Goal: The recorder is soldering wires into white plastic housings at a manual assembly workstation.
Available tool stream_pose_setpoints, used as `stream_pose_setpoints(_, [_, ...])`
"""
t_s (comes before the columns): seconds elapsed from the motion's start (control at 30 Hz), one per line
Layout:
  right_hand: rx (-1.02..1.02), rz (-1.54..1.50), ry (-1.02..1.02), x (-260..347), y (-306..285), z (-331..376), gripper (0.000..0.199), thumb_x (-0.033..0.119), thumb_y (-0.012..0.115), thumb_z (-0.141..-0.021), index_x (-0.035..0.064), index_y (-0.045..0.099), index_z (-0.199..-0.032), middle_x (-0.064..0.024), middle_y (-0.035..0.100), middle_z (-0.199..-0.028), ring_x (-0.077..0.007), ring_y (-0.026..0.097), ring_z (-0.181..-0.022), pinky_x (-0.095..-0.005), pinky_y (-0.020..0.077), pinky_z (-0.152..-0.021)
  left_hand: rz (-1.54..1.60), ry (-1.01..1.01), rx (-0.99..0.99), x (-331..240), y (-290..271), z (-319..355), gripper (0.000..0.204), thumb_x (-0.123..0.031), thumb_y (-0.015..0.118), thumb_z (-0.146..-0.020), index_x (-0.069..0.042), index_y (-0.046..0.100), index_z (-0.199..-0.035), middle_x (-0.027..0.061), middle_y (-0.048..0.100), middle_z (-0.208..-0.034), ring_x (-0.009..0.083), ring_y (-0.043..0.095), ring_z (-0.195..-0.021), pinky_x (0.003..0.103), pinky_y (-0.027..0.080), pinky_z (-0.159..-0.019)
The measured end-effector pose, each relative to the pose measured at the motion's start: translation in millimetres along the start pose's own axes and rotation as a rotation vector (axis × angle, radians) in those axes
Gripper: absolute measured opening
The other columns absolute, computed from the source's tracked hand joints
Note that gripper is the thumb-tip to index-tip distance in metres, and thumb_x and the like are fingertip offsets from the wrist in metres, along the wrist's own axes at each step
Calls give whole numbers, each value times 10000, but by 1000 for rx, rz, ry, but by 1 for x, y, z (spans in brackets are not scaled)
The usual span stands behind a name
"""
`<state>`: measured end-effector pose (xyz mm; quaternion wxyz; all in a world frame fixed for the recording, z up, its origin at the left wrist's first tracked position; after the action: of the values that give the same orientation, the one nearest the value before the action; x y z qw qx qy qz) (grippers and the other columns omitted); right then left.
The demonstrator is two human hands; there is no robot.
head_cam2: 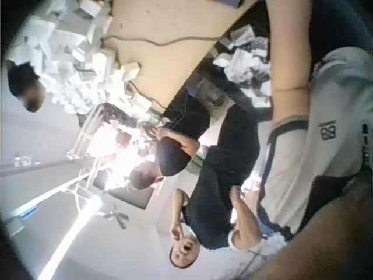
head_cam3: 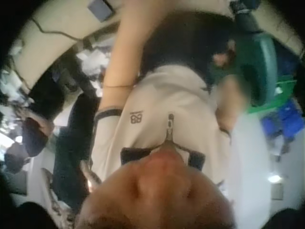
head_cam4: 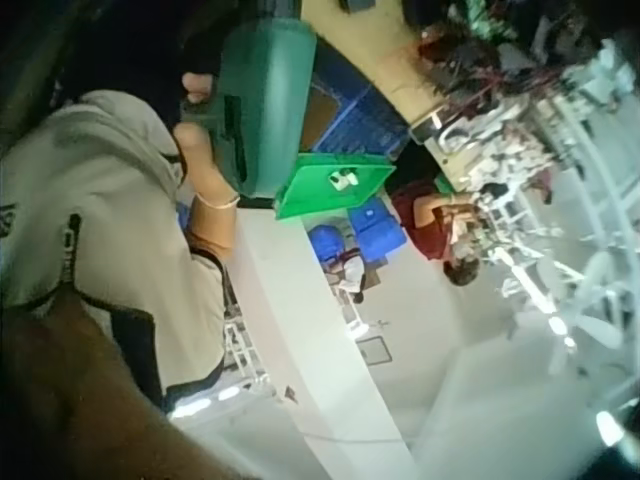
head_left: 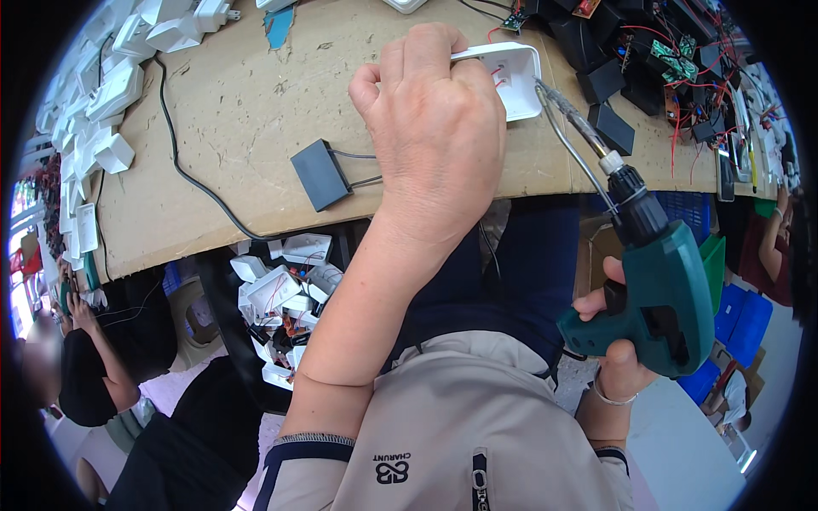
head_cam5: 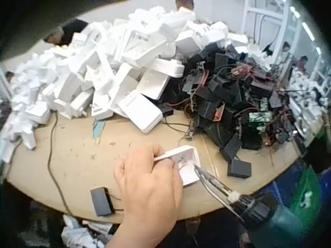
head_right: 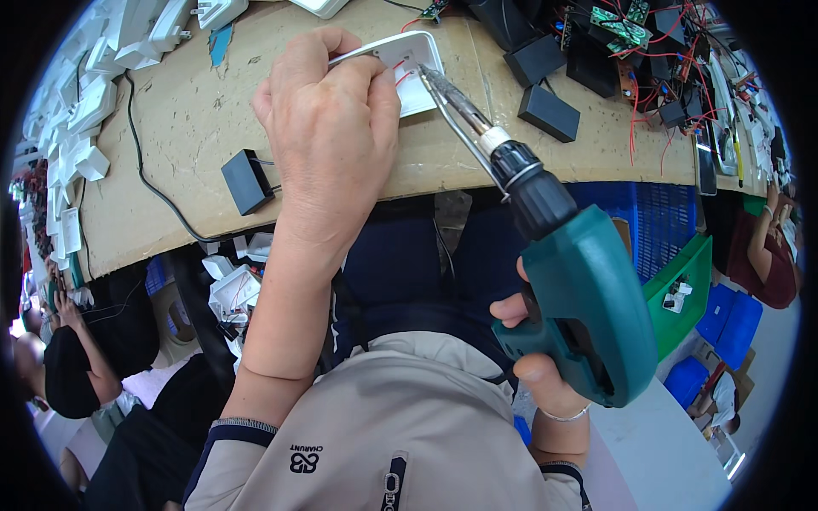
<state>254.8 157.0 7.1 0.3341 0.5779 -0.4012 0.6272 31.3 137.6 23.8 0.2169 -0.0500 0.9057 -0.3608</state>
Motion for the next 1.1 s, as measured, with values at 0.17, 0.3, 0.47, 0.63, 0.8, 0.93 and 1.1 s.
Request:
stream_pose_setpoints(0.17, [-46, -40, -60, 7, -3, -2, 812, 438, 705, -711, -101, 365, -1215, -256, 546, -1075, -203, 617, -698, -261, 507, -545, 0, 13, 89, -1, -21, 0, 211, -134, 664, -676, -12, 632, -845, 129, 525, -1037, 254, 502, -938, 394, 319, -829])
stream_pose_setpoints(0.3, [-23, -37, -99, 2, -20, 5, 771, 433, 655, -764, -93, 344, -1234, -244, 509, -1135, -181, 597, -739, -243, 479, -593, 71, 11, 203, -4, -28, 3, 655, -206, 735, -621, -20, 427, -1169, 227, 404, -1187, 348, 466, -1033, 432, 361, -831])
stream_pose_setpoints(0.47, [57, -46, -183, 9, -13, 6, 705, 384, 620, -806, -84, 332, -1247, -236, 494, -1155, -167, 583, -766, -239, 473, -617, 246, -140, 386, 19, -8, 10, 627, -142, 687, -678, -4, 378, -1206, 225, 417, -1129, 387, 508, -959, 426, 440, -791])
stream_pose_setpoints(0.63, [35, -87, -219, 16, -15, 5, 700, 370, 646, -784, -95, 353, -1218, -238, 509, -1121, -174, 590, -741, -241, 476, -587, 585, -229, 287, 51, -68, 14, 582, -109, 667, -706, 12, 398, -1207, 180, 444, -1097, 315, 516, -970, 335, 424, -850])
stream_pose_setpoints(0.8, [33, -96, -217, 19, -14, 0, 712, 388, 664, -765, -102, 374, -1194, -231, 524, -1093, -170, 589, -725, -239, 477, -581, 1136, -748, 600, 101, -121, 76, 669, -69, 725, -647, 54, 407, -1222, 88, 533, -1036, 146, 519, -973, 267, 417, -850])
stream_pose_setpoints(0.93, [96, -109, -198, 20, -7, -2, 722, 410, 660, -764, -105, 380, -1186, -221, 524, -1089, -159, 584, -726, -232, 477, -585, 747, -735, 643, 150, -174, 143, 710, -86, 756, -626, 36, 411, -1234, 73, 516, -1096, 131, 494, -1023, 263, 413, -858])
stream_pose_setpoints(1.1, [117, -96, -146, 14, -6, -6, 747, 431, 664, -753, -102, 380, -1192, -215, 517, -1105, -155, 585, -729, -227, 482, -593, 42, -736, 729, 212, -201, 201, 614, -151, 737, -673, 37, 461, -1188, 86, 532, -1081, 167, 525, -989, 271, 431, -844])
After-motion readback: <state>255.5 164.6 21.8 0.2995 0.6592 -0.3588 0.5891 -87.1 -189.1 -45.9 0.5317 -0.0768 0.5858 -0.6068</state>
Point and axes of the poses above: each hand's wrist, its own z-axis away from the middle knuckle, its own y-axis out of the palm, x = y × z, the point moved 10 cm from there along -z, towards the middle knuckle
